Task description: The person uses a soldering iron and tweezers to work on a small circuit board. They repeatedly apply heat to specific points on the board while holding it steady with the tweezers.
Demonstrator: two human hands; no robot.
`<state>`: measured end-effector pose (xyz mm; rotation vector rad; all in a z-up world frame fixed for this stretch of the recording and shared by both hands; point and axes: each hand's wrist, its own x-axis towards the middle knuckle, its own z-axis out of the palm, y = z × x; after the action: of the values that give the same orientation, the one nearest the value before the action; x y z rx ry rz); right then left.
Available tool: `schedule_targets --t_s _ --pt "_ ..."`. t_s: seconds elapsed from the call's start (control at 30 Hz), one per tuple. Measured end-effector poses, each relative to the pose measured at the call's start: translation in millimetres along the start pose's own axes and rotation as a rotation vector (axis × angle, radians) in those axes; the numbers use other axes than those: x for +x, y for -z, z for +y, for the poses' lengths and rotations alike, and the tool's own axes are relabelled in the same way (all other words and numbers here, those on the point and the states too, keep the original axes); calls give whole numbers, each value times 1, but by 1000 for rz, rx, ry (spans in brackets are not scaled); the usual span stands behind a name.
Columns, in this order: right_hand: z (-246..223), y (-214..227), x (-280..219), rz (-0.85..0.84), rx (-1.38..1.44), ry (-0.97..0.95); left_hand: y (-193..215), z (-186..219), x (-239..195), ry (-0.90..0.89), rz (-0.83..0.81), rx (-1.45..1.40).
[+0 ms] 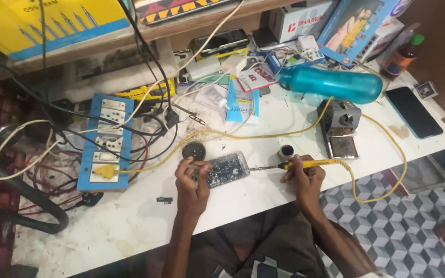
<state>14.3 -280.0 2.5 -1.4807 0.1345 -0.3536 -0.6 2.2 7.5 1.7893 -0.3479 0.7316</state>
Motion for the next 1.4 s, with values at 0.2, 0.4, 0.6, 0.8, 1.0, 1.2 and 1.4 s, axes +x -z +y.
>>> schedule_targets --t_s 0.2,0.4,0.6,0.8,1.0,1.2,1.4 --pt "-1 2 2 15 -63 2 0 9 7 6 -52 -49" --pt "0 -1 4 30 -30 18 1 2 11 27 -4 -124" --pt "0 -1 0 37 -9 17 3 3 13 102 -7 -219" --pt "-4 -2 -1 34 4 15 3 16 25 179 -18 -98" --pt "-6 -2 -2 36 -11 18 -5 14 22 160 60 -62" --pt "-8 -3 0 44 -18 7 -9 0 10 7 34 -88" --pt "-4 -2 -2 46 -11 13 -5 -8 4 99 17 -93"
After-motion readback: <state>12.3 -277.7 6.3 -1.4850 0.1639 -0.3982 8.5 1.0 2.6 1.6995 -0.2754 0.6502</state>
